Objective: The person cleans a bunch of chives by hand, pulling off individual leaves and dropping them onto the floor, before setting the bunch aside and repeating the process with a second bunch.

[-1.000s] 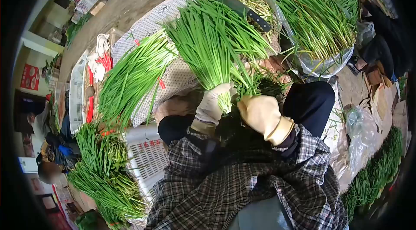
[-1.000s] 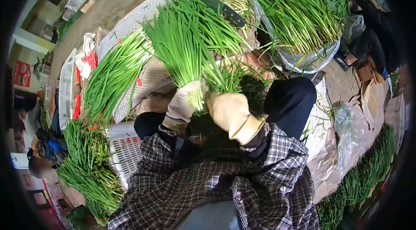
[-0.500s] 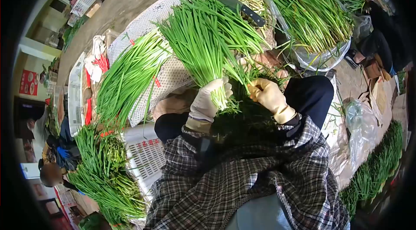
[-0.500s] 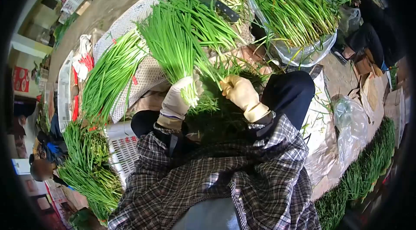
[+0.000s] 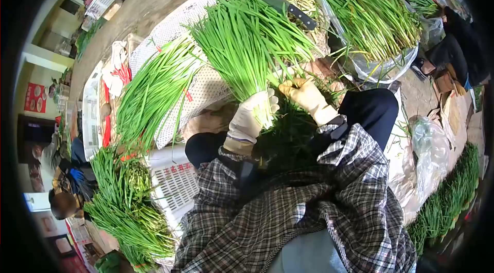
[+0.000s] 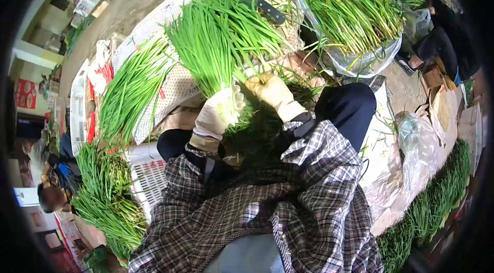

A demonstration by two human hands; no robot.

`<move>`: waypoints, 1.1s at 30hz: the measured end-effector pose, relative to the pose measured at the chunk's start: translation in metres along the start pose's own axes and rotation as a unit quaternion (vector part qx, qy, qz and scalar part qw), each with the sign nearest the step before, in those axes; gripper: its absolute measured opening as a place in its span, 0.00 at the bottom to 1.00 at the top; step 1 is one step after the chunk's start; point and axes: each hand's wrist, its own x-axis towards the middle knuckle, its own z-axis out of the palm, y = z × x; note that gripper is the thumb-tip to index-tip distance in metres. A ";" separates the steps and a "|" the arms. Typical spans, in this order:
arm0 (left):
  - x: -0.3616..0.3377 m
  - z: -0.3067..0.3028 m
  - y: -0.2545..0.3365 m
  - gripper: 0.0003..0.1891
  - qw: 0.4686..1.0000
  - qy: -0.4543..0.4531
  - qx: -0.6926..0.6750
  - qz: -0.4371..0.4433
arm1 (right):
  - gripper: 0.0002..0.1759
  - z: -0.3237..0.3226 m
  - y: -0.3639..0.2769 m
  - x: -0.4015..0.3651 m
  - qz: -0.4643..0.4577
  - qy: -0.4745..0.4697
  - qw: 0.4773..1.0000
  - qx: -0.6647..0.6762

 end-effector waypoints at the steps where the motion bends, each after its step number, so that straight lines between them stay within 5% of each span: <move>1: 0.001 -0.001 -0.001 0.17 1.000 -0.002 -0.003 0.000 | 0.16 0.001 0.002 0.001 -0.008 -0.009 0.998 0.057; 5: 0.008 -0.008 -0.007 0.16 0.994 -0.065 -0.092 -0.013 | 0.13 0.000 -0.021 -0.023 0.105 -0.081 0.963 0.234; 7: 0.017 -0.023 -0.013 0.17 0.988 -0.137 -0.067 -0.018 | 0.12 0.019 -0.008 -0.023 0.036 -0.081 0.988 0.129; 9: 0.008 -0.007 -0.002 0.17 0.983 -0.181 -0.019 -0.026 | 0.12 0.016 -0.033 -0.037 0.065 -0.060 0.994 0.061; 11: 0.008 -0.003 -0.004 0.19 0.989 -0.121 -0.084 -0.019 | 0.11 0.011 -0.034 -0.045 0.035 -0.051 0.993 0.104; 15: 0.002 0.004 -0.001 0.20 0.987 -0.083 -0.137 -0.006 | 0.15 -0.028 -0.035 -0.081 -0.030 0.013 0.995 -0.089; 17: 0.002 0.007 0.000 0.19 0.984 -0.079 -0.158 0.010 | 0.13 -0.035 0.007 -0.095 -0.079 -0.014 0.901 -0.425; 19: 0.008 0.004 -0.003 0.18 0.981 -0.081 -0.177 0.004 | 0.15 -0.036 -0.006 -0.120 -0.098 0.033 0.861 -0.497; 23: 0.004 0.010 0.000 0.18 0.980 -0.123 -0.158 0.016 | 0.20 -0.012 -0.073 -0.117 -0.153 0.111 0.935 -0.302; 26: 0.008 0.008 -0.001 0.18 0.977 -0.164 -0.135 0.024 | 0.16 0.008 -0.060 -0.088 -0.094 -0.002 0.976 -0.197; 27: 0.007 0.010 0.001 0.19 0.978 -0.146 -0.147 0.026 | 0.12 0.014 -0.055 -0.084 -0.103 -0.022 0.993 -0.060; 29: 0.002 0.010 0.002 0.19 0.980 -0.101 -0.171 0.028 | 0.11 0.006 -0.058 -0.099 -0.110 -0.029 0.989 -0.091; 30: 0.006 0.005 0.002 0.19 0.973 -0.147 -0.178 0.025 | 0.09 0.000 -0.064 -0.112 -0.090 -0.052 0.993 -0.056; 33: 0.008 0.004 0.002 0.20 0.975 -0.130 -0.181 0.014 | 0.07 -0.022 -0.071 -0.142 -0.181 -0.109 0.977 -0.022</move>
